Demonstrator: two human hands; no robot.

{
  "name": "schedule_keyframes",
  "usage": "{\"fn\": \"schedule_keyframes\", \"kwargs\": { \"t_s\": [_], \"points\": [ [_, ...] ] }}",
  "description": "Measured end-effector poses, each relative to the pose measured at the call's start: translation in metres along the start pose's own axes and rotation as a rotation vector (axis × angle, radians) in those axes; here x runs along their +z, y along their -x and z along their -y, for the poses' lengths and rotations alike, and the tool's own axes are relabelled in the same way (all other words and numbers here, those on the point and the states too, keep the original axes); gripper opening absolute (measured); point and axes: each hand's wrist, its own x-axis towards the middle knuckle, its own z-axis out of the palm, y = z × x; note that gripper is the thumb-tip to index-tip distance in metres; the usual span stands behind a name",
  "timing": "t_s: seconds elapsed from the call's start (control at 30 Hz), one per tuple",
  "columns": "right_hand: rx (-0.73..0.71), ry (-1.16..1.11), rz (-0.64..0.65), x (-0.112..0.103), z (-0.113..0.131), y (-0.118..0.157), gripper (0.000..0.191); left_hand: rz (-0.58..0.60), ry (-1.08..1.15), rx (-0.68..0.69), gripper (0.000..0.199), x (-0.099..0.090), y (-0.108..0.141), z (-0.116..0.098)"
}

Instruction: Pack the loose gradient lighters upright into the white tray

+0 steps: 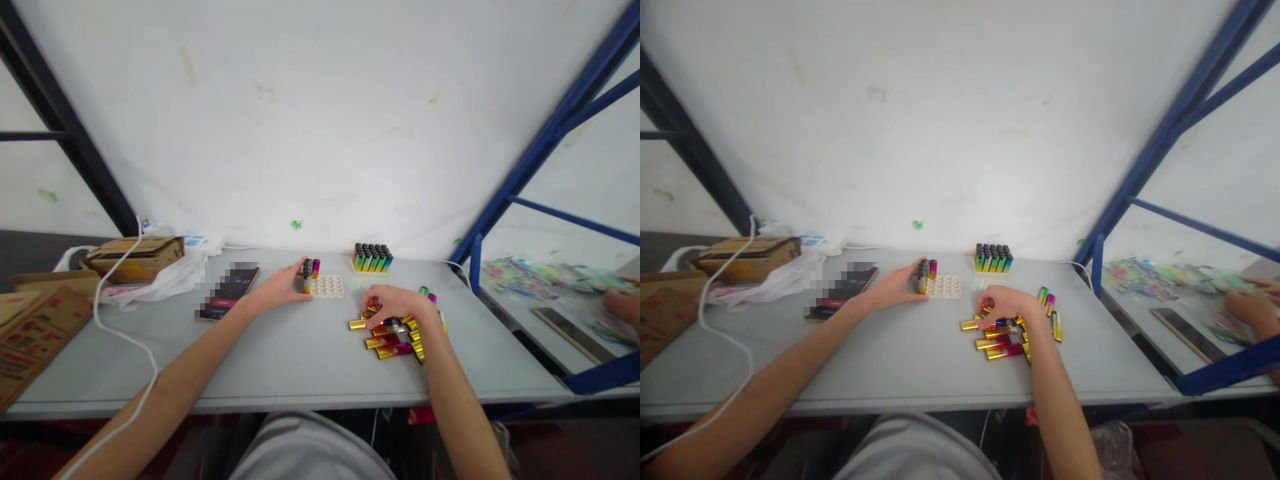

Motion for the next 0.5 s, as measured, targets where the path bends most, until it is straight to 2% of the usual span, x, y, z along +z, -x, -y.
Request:
{"fn": "schedule_keyframes", "kwargs": {
  "t_s": [0.1,0.2,0.27,0.5],
  "points": [
    [-0.015,0.013,-0.007,0.004,0.0,-0.004,0.034,0.007,-0.012,-0.006,0.107,0.002,0.001,-0.002],
    [-0.03,-0.014,-0.076,0.005,-0.003,-0.007,0.026,0.002,-0.022,-0.007,0.104,0.004,0.001,-0.002],
    [-0.037,-0.012,-0.172,0.005,-0.006,-0.008,0.027,-0.006,-0.022,0.0,0.102,0.006,0.0,0.0],
    [-0.049,0.018,-0.625,0.007,-0.003,-0.019,0.03,-0.027,-0.006,0.022,0.103,0.014,0.0,-0.001]
  ]
}}
